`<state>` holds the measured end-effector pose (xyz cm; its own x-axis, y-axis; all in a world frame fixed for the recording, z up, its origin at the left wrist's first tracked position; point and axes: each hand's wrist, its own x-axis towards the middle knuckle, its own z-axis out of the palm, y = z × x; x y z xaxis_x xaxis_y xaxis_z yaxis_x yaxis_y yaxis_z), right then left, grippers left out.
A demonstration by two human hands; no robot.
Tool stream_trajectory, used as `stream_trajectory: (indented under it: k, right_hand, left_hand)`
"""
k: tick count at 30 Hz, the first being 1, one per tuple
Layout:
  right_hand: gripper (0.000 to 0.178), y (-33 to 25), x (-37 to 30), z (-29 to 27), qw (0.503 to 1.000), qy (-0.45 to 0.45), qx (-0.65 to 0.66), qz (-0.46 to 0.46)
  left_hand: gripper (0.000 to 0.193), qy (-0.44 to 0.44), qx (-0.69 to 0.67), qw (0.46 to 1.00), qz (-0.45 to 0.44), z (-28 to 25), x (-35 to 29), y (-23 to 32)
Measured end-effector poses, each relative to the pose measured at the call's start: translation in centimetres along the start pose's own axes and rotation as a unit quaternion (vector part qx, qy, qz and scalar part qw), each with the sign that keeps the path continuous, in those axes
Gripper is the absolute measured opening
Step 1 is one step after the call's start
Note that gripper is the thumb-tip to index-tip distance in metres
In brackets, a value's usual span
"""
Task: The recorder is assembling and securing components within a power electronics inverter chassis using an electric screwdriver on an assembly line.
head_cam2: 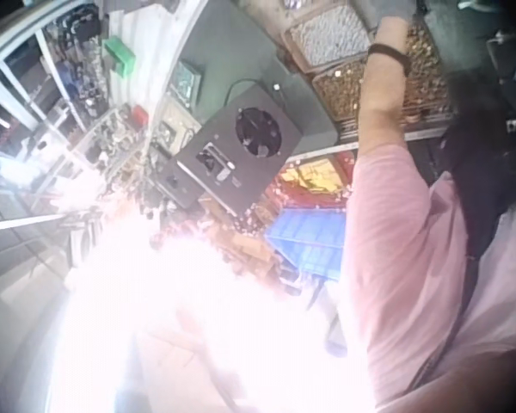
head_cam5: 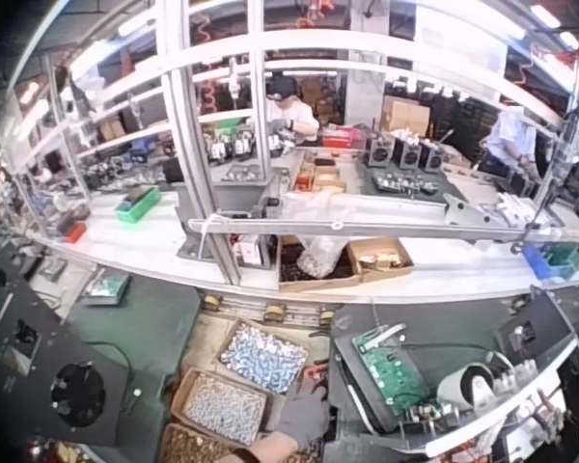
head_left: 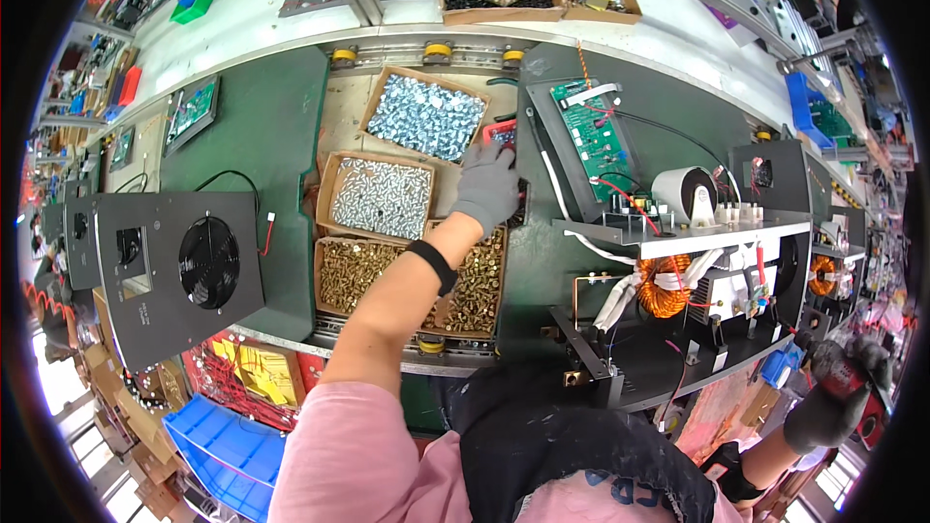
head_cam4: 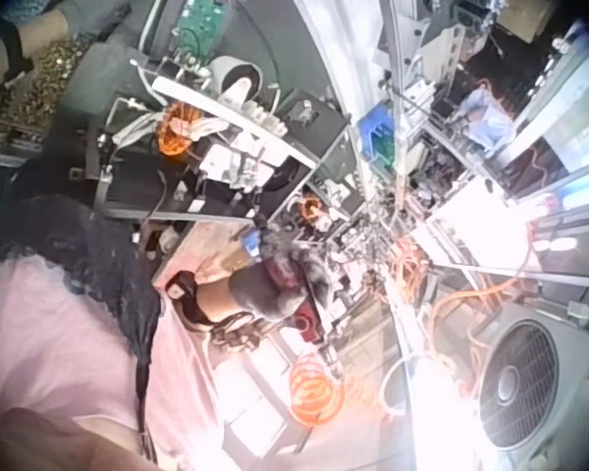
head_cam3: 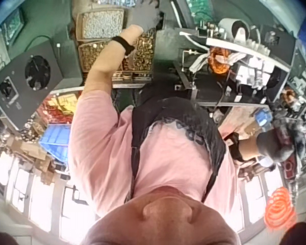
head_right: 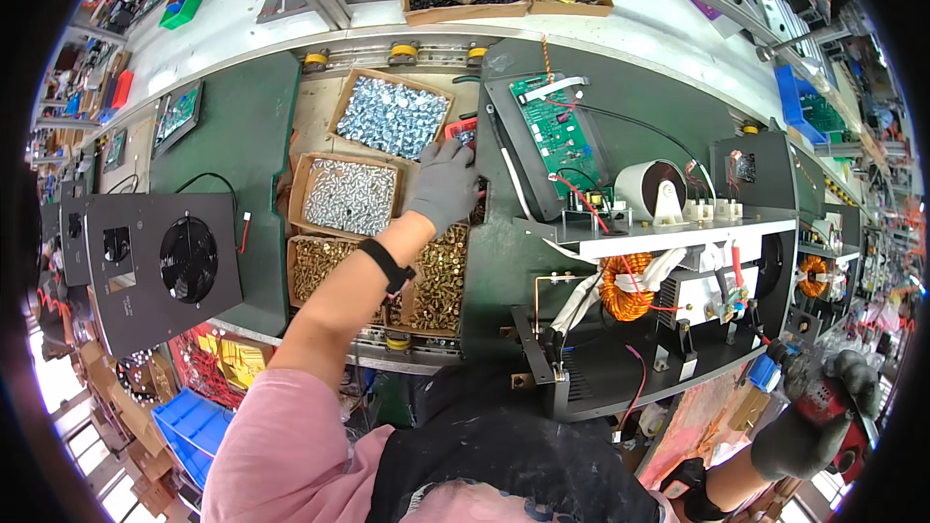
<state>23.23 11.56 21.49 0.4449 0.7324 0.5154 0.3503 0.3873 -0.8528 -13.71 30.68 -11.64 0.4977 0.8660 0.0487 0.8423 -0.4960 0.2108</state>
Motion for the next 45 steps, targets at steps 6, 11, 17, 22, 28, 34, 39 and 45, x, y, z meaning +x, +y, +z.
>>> stream_trajectory:
  k: [6,11,17,22,28,34,39,45]
  right_hand:
    - [0.044,-1.6,-1.6,0.1,0.997,0.059,-0.044,0.007]
    - [0.046,-2.4,-2.5,0.2,0.994,0.086,-0.064,-0.008]
    - [0.045,-3.2,-3.5,-0.3,0.994,0.074,-0.075,-0.006]
    - [0.045,-2.9,-3.9,-1.0,0.996,0.074,-0.046,-0.022]
    - [0.044,-1.8,-2.4,-1.2,0.999,0.005,0.026,-0.024]
    - [0.044,-1.8,-1.4,0.1,0.992,-0.021,0.117,-0.048]
    - [0.042,-1.6,-0.5,1.6,0.974,-0.099,0.196,-0.053]
    - [0.039,-2.9,0.4,6.1,0.899,-0.177,0.394,-0.068]
  left_hand:
    - [0.023,-0.156,0.087,0.983,0.038,0.0,0.5,-1.5]
    - [0.033,-0.226,0.132,0.964,0.046,0.8,1.6,-0.3]
    - [0.03,-0.307,0.104,0.944,0.051,0.8,2.3,-0.2]
    - [0.022,-0.114,-0.071,0.985,-0.11,-1.3,0.0,-0.5]
    - [0.028,0.036,-0.818,0.463,-0.34,-2.5,-2.1,-0.6]
    - [0.037,0.076,-0.904,0.297,-0.298,-8.2,-3.9,2.0]
    - [0.025,0.101,-0.884,0.369,-0.268,-12.3,-5.8,5.9]
    - [0.015,0.04,-0.888,0.413,-0.2,-21.6,-6.3,16.9]
